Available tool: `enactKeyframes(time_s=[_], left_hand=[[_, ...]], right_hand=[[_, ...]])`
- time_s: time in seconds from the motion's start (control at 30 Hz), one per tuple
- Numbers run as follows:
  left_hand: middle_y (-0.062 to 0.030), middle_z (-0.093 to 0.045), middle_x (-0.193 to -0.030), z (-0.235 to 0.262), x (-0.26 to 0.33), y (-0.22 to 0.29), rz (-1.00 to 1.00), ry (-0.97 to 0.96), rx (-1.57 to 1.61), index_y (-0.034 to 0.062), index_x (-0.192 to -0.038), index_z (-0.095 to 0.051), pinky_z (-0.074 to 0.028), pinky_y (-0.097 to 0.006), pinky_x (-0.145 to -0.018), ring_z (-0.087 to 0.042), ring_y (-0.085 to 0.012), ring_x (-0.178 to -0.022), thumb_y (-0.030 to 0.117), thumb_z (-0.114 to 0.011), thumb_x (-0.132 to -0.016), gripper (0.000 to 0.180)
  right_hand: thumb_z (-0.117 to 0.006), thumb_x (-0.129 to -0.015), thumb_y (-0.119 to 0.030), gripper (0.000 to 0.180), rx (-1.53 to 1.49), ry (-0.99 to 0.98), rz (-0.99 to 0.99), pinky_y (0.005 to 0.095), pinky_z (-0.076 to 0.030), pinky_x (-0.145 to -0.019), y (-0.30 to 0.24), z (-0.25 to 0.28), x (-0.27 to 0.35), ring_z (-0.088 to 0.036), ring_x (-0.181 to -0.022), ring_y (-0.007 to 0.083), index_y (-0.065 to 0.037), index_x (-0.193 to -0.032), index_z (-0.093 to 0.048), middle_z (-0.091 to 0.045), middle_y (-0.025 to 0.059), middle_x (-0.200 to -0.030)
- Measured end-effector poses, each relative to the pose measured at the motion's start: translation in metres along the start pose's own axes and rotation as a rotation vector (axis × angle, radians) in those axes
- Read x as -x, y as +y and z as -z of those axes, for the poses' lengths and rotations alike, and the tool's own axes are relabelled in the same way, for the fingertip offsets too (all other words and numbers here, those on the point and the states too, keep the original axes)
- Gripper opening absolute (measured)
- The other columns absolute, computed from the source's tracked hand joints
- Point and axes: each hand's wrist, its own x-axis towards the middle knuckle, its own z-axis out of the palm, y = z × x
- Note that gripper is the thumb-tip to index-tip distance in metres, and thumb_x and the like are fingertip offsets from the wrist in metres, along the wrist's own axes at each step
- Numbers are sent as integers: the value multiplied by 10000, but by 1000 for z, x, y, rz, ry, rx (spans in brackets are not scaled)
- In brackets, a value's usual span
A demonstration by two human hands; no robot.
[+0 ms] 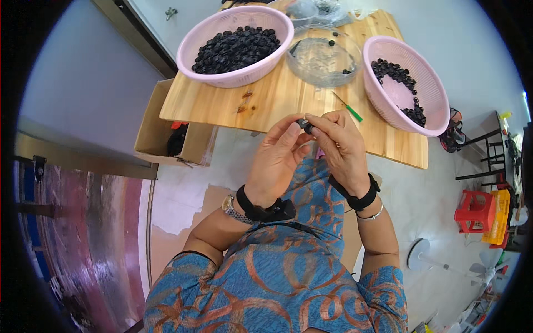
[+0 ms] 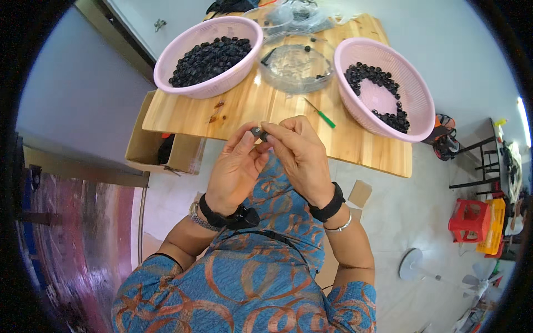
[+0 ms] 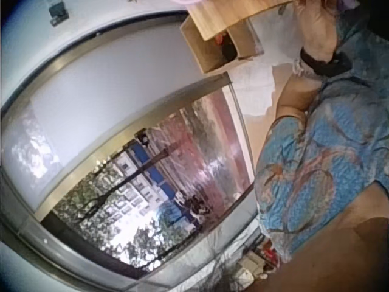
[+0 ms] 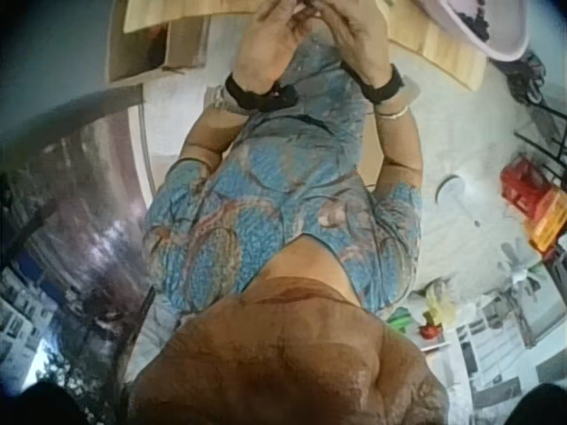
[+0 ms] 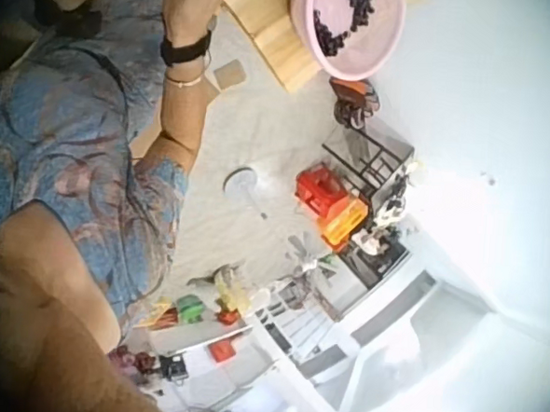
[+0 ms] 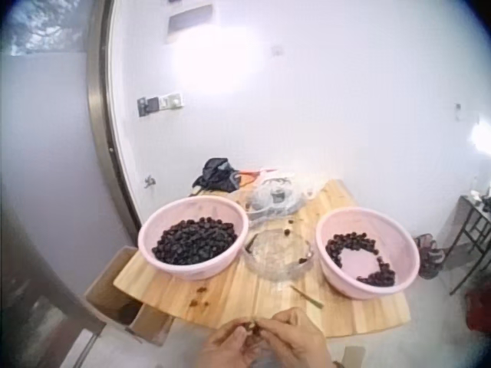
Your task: Assembling small black plastic components by hand.
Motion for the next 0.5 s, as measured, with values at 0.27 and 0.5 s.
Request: enactKeyframes(time_s=[0.27,0.5], left_hand=[[-23,-587,-990,1,10,0,0,-58,62,67,-1135,-518,-481,-212,-711,-565,-112,-887,165,-510,-902,253],[-29,-568,-1046,5,12,-4,66,-110,76,61,-1154,-496,-488,-184,-726,-566,-77,-873,200,-488,-911,280]], right_hand=[[-626,-757,20,238,142,73,181,251,-418,-624,-2,-12,8,-498,-748,171,-36,-989,-626,-470,70,-858],[-658,-731,19,268,-253,106,-7,215,-424,-631,2,-15,20,-506,-773,119,-50,-985,-609,-510,57,-935]])
